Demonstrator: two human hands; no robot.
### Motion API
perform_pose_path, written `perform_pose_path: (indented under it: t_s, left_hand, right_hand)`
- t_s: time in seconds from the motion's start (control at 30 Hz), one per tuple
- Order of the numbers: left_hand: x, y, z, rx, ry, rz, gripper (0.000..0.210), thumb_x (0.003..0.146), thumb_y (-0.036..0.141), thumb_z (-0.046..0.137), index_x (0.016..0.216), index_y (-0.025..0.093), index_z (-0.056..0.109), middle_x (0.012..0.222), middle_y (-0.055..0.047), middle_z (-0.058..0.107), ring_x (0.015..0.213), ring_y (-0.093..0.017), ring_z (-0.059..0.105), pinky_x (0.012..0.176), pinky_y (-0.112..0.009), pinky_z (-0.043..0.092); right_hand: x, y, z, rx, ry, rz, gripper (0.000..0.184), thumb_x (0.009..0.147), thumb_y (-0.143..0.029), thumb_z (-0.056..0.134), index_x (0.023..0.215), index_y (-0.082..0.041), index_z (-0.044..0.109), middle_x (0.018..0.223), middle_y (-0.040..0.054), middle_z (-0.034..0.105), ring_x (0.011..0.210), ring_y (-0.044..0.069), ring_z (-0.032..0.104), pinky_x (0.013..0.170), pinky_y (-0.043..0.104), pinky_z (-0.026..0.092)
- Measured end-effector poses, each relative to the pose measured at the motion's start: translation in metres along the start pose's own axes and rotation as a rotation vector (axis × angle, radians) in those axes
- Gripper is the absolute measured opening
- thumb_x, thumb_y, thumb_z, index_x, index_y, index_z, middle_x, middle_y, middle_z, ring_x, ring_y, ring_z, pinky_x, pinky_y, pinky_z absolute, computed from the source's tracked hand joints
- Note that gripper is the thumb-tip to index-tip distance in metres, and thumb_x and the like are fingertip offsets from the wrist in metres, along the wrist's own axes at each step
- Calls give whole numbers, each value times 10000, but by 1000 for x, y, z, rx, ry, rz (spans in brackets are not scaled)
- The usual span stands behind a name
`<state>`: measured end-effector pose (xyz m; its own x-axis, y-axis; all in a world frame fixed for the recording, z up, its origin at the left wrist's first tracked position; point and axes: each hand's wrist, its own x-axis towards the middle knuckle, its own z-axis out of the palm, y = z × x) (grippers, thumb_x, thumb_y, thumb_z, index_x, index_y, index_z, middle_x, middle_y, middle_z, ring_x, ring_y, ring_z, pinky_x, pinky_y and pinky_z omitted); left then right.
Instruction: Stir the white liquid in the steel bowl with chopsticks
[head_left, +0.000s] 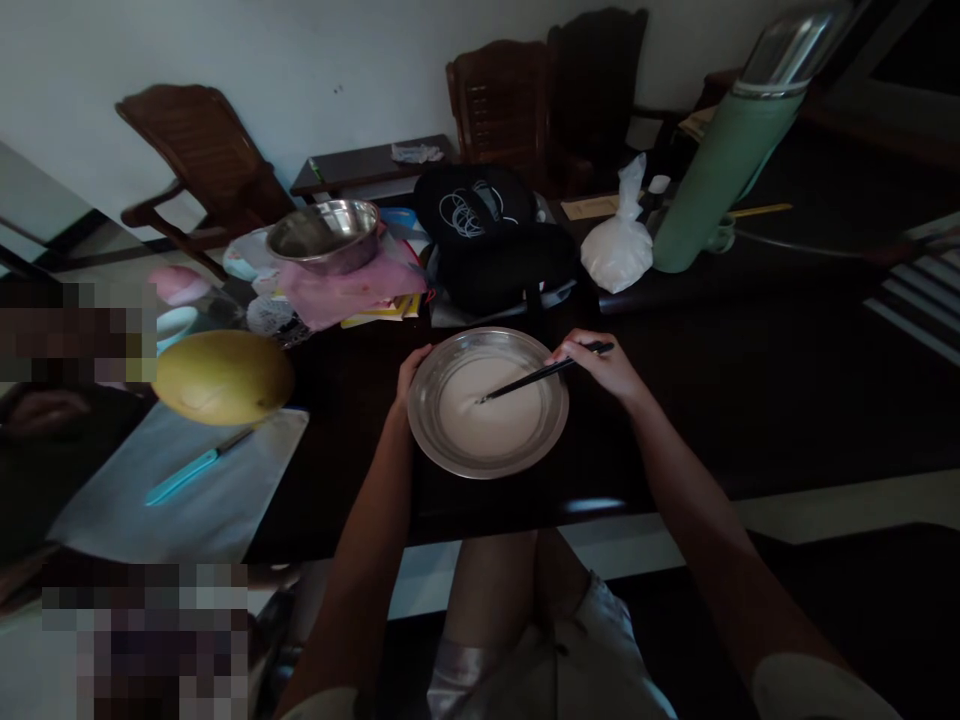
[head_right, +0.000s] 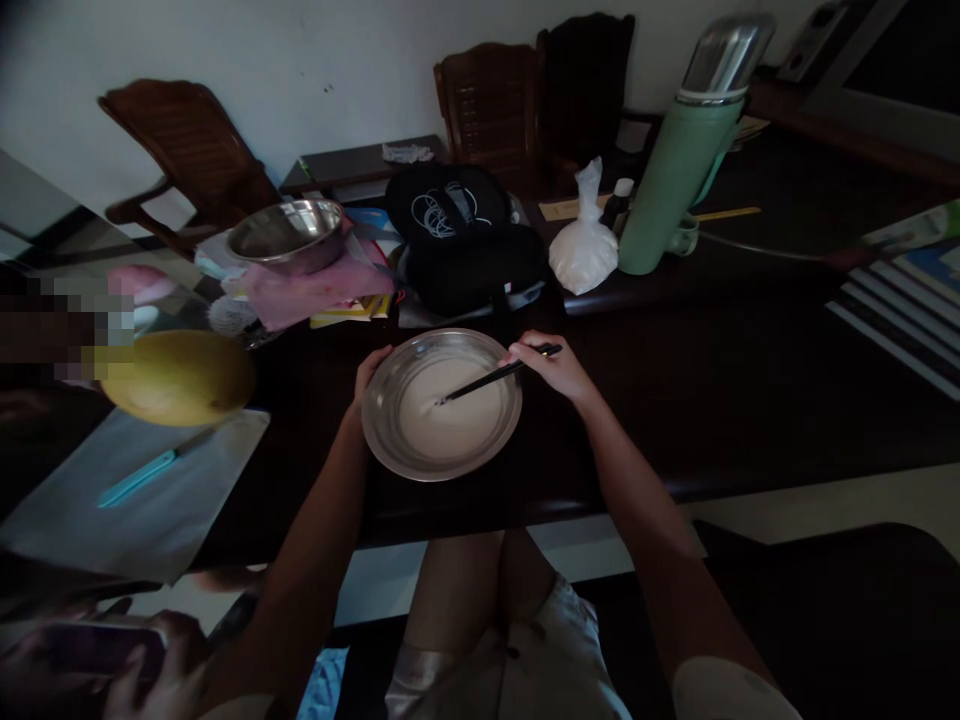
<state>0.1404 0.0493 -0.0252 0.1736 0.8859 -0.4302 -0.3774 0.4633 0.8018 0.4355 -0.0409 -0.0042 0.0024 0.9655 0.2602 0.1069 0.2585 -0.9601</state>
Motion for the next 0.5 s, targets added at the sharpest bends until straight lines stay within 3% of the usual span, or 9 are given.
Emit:
perform_pose_path:
  t_s: [0.13,0.33,0.5]
  left_hand:
    - [1,0,0,0,-23,-5,139,751,314,647,711,192,700,613,9,694,780,-213,697,755,-301,529]
    - [0,1,0,14,-16,-8,131,734,319,672,683,199,686,573,10,674,759,-220,693,718,-305,530]
    - [2,0,0,-2,-31,1,145,744,322,649,692,195,695,588,7,679,809,-227,699,759,-308,530]
  right_hand:
    - [0,-1,-5,9,152,23,413,818,-577,647,608,-222,664,653,23,733,664,189,707,729,338,544]
    - [0,-2,2,-10,-26,-3,384,800,-577,669,665,-219,703,714,30,747,754,201,722,768,339,538]
    - [0,-1,-4,22,151,10,407,821,-565,651,600,-224,667,642,21,728,640,186,693,703,338,532]
